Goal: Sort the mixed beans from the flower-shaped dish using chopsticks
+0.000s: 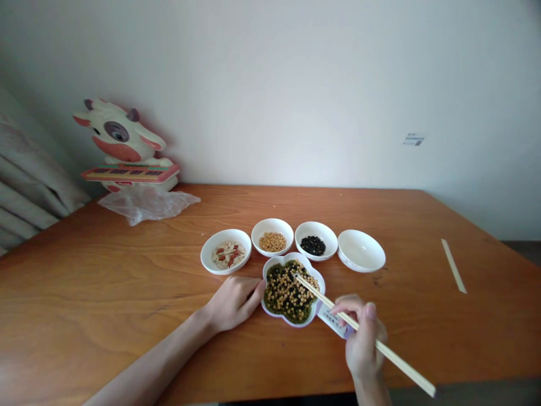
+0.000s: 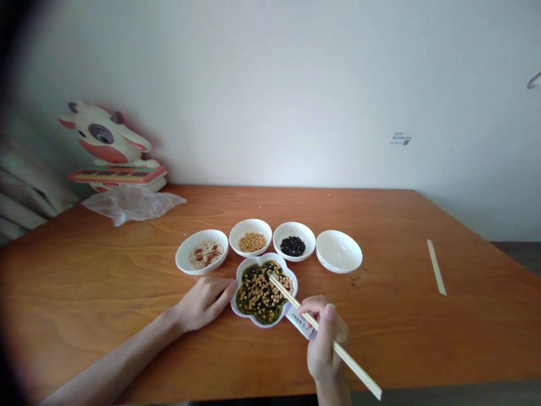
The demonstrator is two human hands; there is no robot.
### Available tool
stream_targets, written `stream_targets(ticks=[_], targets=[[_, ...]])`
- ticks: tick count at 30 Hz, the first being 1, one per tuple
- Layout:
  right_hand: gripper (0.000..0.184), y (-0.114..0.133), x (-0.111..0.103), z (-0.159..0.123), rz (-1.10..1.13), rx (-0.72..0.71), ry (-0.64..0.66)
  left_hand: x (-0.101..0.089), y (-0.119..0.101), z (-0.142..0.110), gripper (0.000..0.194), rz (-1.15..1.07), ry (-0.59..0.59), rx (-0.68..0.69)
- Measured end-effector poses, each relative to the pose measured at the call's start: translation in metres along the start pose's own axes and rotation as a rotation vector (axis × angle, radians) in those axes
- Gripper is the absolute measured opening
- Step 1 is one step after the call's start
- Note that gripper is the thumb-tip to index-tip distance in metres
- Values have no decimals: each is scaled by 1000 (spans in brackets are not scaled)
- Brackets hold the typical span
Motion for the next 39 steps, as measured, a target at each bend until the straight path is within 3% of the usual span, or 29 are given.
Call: stream_targets(ticks=[9,29,39], targets=[[71,3,3,-3,20,4,35,2,8,2,47,6,48,-29],[59,2,9,-3,-24,-170,75,0,6,2,46,34,40,19],[62,7,8,-9,-50,-152,74,0,10,-1,45,20,47,-9]])
Point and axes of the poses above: each hand's wrist, its own z-axis towards the middle knuckle, its own x-axis out of the palm, y = z × x, the point moved 8 cm from there along z, towards the middle knuckle, and after that the axes turned 12 degrees about -z, right-handed, at the moved point
